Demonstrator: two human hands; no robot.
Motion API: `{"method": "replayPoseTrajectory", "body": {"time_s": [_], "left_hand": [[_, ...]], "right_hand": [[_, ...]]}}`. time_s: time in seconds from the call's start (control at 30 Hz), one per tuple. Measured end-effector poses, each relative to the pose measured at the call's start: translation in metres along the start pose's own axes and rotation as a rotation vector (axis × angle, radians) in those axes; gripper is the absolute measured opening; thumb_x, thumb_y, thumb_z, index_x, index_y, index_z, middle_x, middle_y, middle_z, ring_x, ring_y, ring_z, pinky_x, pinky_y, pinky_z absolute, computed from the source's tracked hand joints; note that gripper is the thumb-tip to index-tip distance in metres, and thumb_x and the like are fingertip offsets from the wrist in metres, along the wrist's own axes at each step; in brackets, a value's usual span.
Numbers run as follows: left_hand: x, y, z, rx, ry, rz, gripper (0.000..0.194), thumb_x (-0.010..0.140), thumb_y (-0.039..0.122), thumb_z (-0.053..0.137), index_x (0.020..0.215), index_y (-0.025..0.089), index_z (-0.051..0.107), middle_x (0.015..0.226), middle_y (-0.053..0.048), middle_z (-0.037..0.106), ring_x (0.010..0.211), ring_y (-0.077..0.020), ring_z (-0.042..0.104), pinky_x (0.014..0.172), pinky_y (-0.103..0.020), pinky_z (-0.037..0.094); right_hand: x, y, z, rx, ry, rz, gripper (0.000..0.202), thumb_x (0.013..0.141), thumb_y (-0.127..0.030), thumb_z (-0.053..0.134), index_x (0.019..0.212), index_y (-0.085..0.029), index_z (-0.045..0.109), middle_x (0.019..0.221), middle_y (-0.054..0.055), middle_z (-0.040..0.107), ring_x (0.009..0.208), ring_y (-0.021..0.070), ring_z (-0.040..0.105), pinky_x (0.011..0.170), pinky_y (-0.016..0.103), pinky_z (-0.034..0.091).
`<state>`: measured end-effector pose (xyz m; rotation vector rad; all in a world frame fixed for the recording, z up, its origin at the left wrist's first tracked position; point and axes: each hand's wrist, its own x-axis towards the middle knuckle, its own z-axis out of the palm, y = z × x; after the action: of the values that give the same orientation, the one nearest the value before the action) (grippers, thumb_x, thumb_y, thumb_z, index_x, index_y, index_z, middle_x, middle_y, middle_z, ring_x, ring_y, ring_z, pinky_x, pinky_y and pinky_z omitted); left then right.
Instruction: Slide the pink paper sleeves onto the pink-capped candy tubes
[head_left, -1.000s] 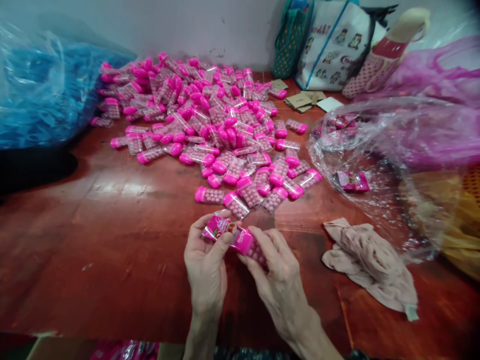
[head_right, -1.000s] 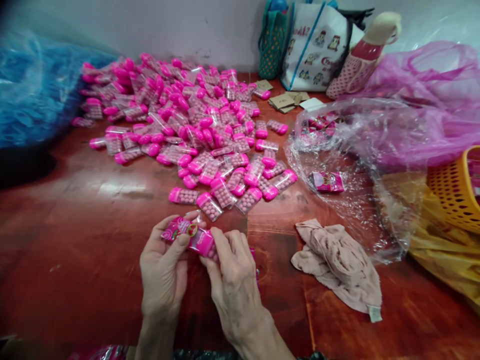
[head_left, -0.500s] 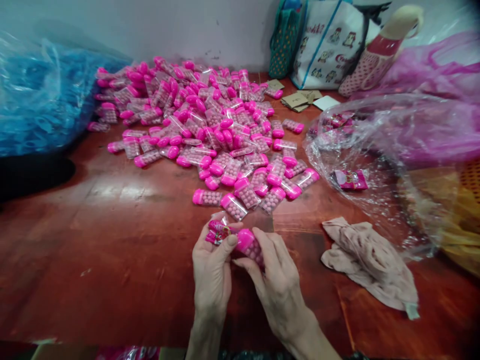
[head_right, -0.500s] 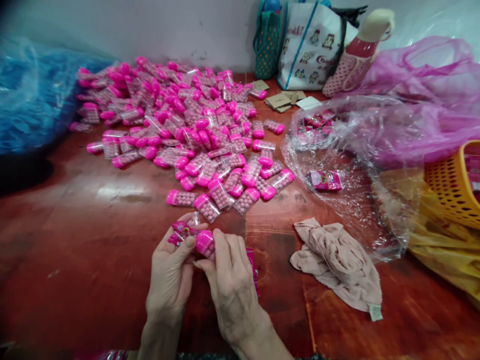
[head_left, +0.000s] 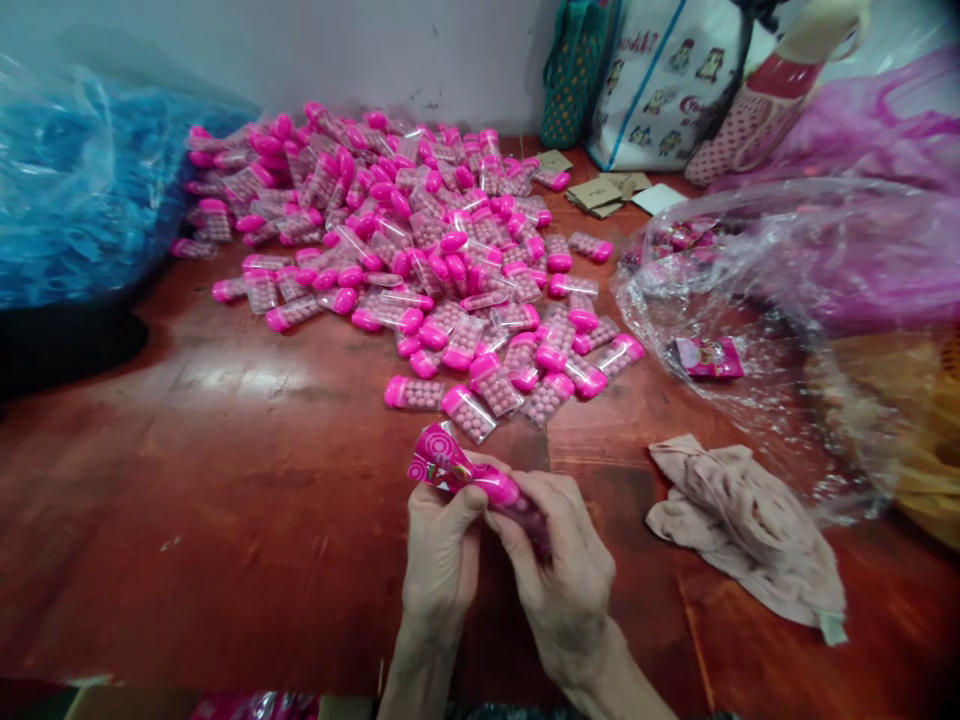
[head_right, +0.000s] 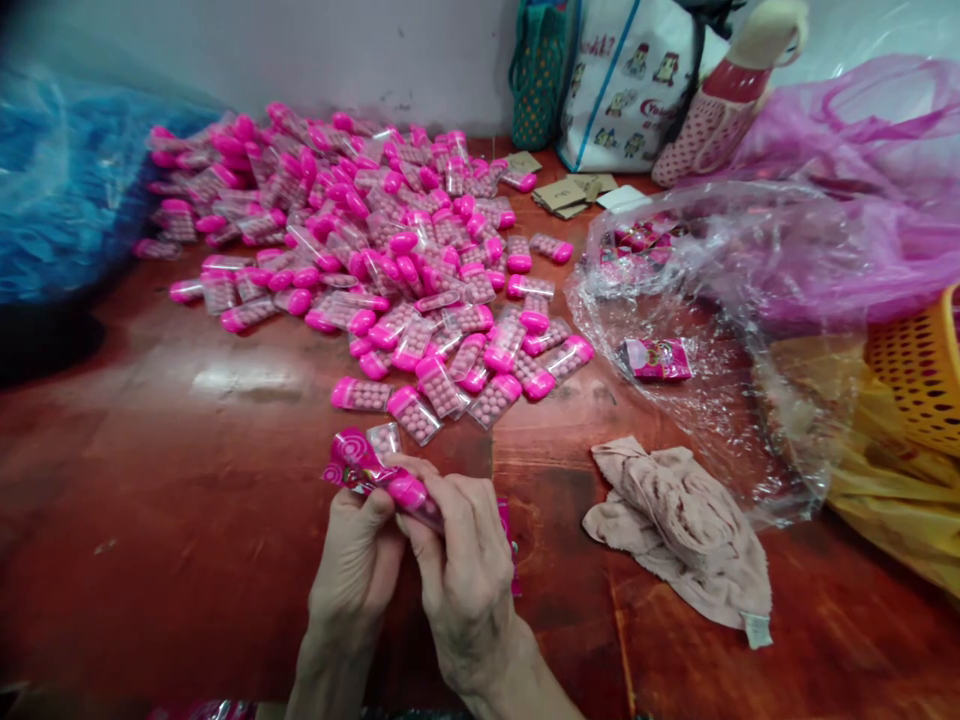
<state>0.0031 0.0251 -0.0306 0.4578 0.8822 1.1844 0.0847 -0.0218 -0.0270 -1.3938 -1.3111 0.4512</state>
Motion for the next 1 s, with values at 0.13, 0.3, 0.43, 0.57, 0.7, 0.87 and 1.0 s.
{"method": "replayPoseTrajectory", "body": {"time_s": [0.13, 0.3, 0.43, 0.57, 0.7, 0.87, 1.0], "left_hand": [[-0.001, 0.001, -0.004, 0.008, -0.010, -0.035, 0.030, 0.056, 0.036, 0.080, 0.077, 0.016, 0.074, 0.076, -0.007, 0.072, 0.075, -0.0235, 0.067, 0.073, -0.033, 0.053], [-0.003, 0.003, -0.010, 0.049, -0.142, -0.036, 0.039, 0.063, 0.044, 0.074, 0.087, 0.013, 0.073, 0.095, -0.009, 0.071, 0.090, -0.0235, 0.064, 0.081, -0.029, 0.050], [-0.004, 0.003, -0.006, 0.056, -0.112, -0.063, 0.031, 0.064, 0.038, 0.075, 0.084, 0.013, 0.074, 0.093, -0.010, 0.073, 0.090, -0.0231, 0.065, 0.080, -0.029, 0.051], [-0.001, 0.000, -0.002, 0.046, -0.072, -0.046, 0.025, 0.062, 0.033, 0.077, 0.078, 0.013, 0.075, 0.085, -0.009, 0.074, 0.085, -0.0210, 0.066, 0.081, -0.026, 0.050], [0.001, -0.001, -0.004, 0.057, -0.101, -0.019, 0.024, 0.069, 0.036, 0.071, 0.077, 0.014, 0.075, 0.083, -0.008, 0.073, 0.088, -0.0213, 0.065, 0.084, -0.028, 0.048], [-0.001, 0.005, -0.007, 0.136, -0.113, -0.017, 0.030, 0.071, 0.041, 0.068, 0.079, 0.012, 0.075, 0.086, -0.011, 0.072, 0.092, -0.0256, 0.064, 0.083, -0.031, 0.049], [-0.005, 0.008, -0.005, 0.175, -0.142, -0.034, 0.036, 0.065, 0.043, 0.072, 0.084, 0.012, 0.075, 0.091, -0.011, 0.073, 0.093, -0.0256, 0.064, 0.083, -0.030, 0.049]], "right_hand": [[-0.001, -0.001, 0.002, 0.032, -0.083, 0.156, 0.019, 0.083, -0.011, 0.056, 0.101, -0.016, 0.057, 0.086, 0.005, 0.060, 0.078, 0.0166, 0.058, 0.068, 0.025, 0.048], [0.000, -0.001, -0.002, 0.143, -0.256, 0.335, 0.009, 0.084, -0.018, 0.058, 0.093, -0.018, 0.059, 0.079, 0.001, 0.063, 0.068, 0.0143, 0.060, 0.064, 0.023, 0.048], [0.000, 0.002, -0.003, 0.058, -0.215, 0.265, 0.007, 0.087, -0.019, 0.055, 0.092, -0.017, 0.059, 0.079, 0.002, 0.063, 0.070, 0.0146, 0.060, 0.064, 0.023, 0.048], [-0.004, 0.006, 0.002, -0.108, -0.081, 0.085, 0.011, 0.091, -0.019, 0.047, 0.097, -0.016, 0.055, 0.083, 0.005, 0.061, 0.074, 0.0166, 0.060, 0.065, 0.025, 0.048], [-0.006, 0.005, 0.005, -0.082, -0.145, 0.142, 0.009, 0.090, -0.020, 0.046, 0.093, -0.017, 0.055, 0.077, 0.004, 0.063, 0.065, 0.0156, 0.061, 0.059, 0.023, 0.048], [0.001, 0.003, -0.007, 0.040, -0.383, 0.348, 0.006, 0.088, -0.021, 0.051, 0.087, -0.019, 0.057, 0.069, -0.002, 0.061, 0.061, 0.0130, 0.057, 0.058, 0.022, 0.044], [0.009, 0.004, -0.022, 0.189, -0.519, 0.453, 0.014, 0.089, -0.029, 0.052, 0.082, -0.018, 0.058, 0.063, -0.003, 0.057, 0.055, 0.0105, 0.052, 0.053, 0.020, 0.042]]}}
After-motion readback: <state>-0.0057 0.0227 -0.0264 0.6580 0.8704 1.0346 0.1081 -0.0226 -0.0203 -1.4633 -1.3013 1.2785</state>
